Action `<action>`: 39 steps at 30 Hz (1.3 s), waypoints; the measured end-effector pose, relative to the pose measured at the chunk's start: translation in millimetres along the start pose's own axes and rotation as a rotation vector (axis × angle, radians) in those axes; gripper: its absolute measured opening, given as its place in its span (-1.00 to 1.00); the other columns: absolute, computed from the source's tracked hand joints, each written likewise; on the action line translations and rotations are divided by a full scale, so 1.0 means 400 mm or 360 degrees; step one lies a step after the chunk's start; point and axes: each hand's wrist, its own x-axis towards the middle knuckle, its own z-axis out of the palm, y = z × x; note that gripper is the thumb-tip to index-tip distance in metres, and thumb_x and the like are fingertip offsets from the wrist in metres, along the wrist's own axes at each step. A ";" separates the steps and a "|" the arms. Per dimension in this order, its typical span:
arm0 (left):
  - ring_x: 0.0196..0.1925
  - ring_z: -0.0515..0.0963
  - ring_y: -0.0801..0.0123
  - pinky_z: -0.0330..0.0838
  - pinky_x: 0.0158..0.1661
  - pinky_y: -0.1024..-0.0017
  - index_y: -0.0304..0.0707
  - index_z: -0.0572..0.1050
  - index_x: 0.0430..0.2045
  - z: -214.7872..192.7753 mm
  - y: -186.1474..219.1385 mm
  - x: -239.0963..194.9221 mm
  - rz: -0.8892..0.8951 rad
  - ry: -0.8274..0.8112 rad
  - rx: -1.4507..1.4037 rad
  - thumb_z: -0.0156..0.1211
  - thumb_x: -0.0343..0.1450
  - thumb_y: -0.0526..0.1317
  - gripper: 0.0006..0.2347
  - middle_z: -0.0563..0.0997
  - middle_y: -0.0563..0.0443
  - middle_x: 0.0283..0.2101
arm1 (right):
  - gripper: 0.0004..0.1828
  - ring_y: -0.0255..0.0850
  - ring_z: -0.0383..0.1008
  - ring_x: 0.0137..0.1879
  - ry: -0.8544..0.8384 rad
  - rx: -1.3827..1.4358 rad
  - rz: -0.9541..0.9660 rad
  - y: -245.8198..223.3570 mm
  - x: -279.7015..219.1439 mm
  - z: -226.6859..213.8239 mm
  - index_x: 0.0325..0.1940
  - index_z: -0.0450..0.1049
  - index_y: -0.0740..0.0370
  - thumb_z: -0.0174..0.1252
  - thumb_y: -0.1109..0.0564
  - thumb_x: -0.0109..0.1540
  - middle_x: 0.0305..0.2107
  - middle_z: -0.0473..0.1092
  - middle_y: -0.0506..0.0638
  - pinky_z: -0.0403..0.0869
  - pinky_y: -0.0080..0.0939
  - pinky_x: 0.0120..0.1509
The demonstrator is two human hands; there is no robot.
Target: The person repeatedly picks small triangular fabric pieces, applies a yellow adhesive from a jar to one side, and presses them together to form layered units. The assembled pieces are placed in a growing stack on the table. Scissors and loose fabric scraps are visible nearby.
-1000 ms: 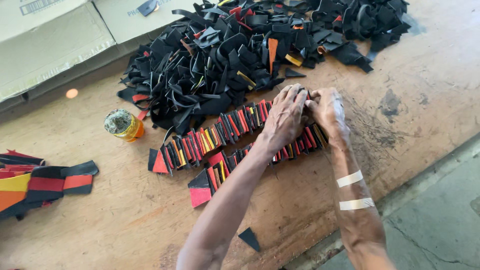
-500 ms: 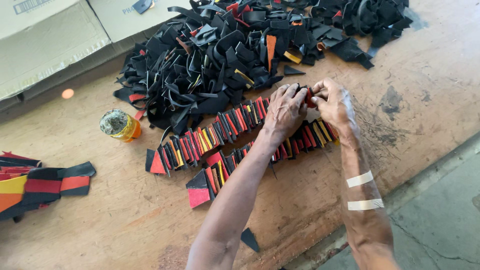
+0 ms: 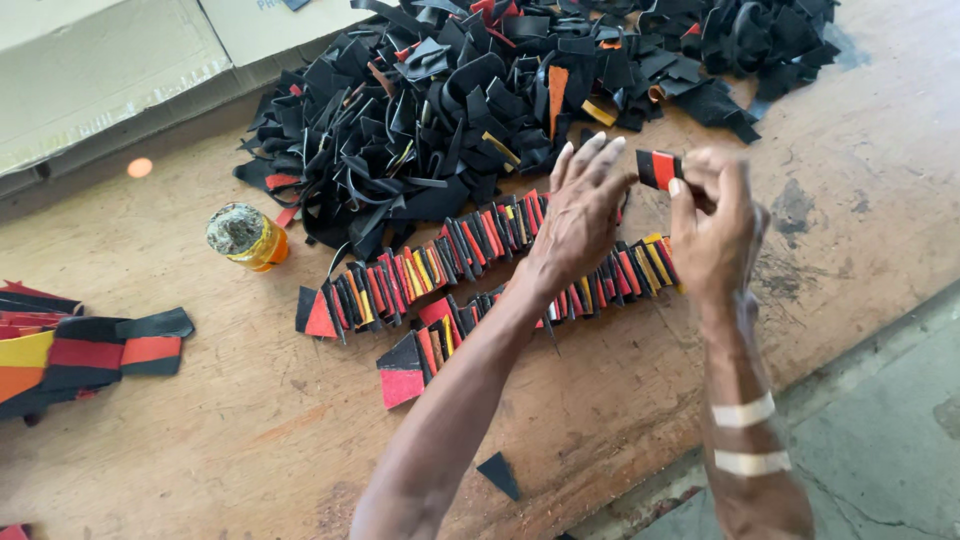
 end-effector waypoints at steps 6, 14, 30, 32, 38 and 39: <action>-0.35 0.57 0.39 0.52 -0.30 0.34 -0.41 0.57 -0.17 -0.211 0.026 -0.135 -0.1473 -0.0386 -0.2039 -0.04 0.63 -0.04 -0.65 0.58 0.03 -0.36 | -0.79 0.06 0.55 0.15 -0.0250 0.0119 -0.0585 -0.238 -0.097 -0.021 -0.09 0.51 0.35 0.24 0.45 0.21 0.02 0.50 0.13 0.57 0.02 0.26; -0.26 0.58 0.59 0.53 -0.22 0.57 -0.48 0.58 -0.06 -0.503 0.048 -0.354 -0.1490 -0.0281 -0.1524 0.20 0.47 -0.30 -0.77 0.66 0.06 -0.22 | -0.67 0.04 0.48 0.10 -0.0773 0.0589 -0.0699 -0.438 -0.157 0.034 -0.07 0.51 0.32 0.33 0.36 0.08 -0.09 0.46 0.09 0.55 -0.03 0.17; -0.24 0.72 0.38 0.68 -0.19 0.43 -0.43 0.52 -0.14 -0.673 0.053 -0.514 -0.1857 0.0614 -0.1537 0.23 0.40 -0.42 -0.82 0.71 -0.09 -0.22 | -0.75 -0.30 0.64 -0.28 -0.1147 0.1181 0.0812 -0.559 -0.244 0.090 -0.05 0.58 0.18 0.24 0.27 0.19 -0.25 0.58 -0.07 0.71 -0.31 -0.25; -0.18 0.70 0.38 0.65 -0.14 0.44 -0.43 0.48 -0.13 -0.661 0.057 -0.533 -0.1784 0.0570 -0.1625 0.26 0.40 -0.45 -0.80 0.70 -0.11 -0.19 | -0.73 -0.29 0.60 -0.27 -0.1215 0.1386 0.1016 -0.540 -0.244 0.126 0.01 0.58 0.26 0.25 0.31 0.21 -0.26 0.58 0.02 0.64 -0.31 -0.18; -0.13 0.67 0.44 0.65 -0.10 0.43 -0.42 0.47 -0.05 -0.645 0.052 -0.556 -0.1846 0.0471 -0.1490 0.29 0.34 -0.49 -0.69 0.69 -0.10 -0.14 | -0.72 -0.29 0.60 -0.21 -0.1245 0.1736 0.1231 -0.511 -0.290 0.188 -0.02 0.53 0.36 0.31 0.34 0.18 -0.26 0.57 0.07 0.67 -0.29 -0.14; -0.13 0.67 0.43 0.66 -0.10 0.42 -0.43 0.45 -0.06 -0.647 0.053 -0.553 -0.1838 0.0465 -0.1481 0.29 0.33 -0.50 -0.69 0.69 -0.11 -0.14 | -0.72 -0.30 0.61 -0.19 -0.1236 0.1767 0.1254 -0.509 -0.294 0.192 -0.04 0.51 0.34 0.31 0.33 0.16 -0.25 0.56 0.05 0.69 -0.28 -0.14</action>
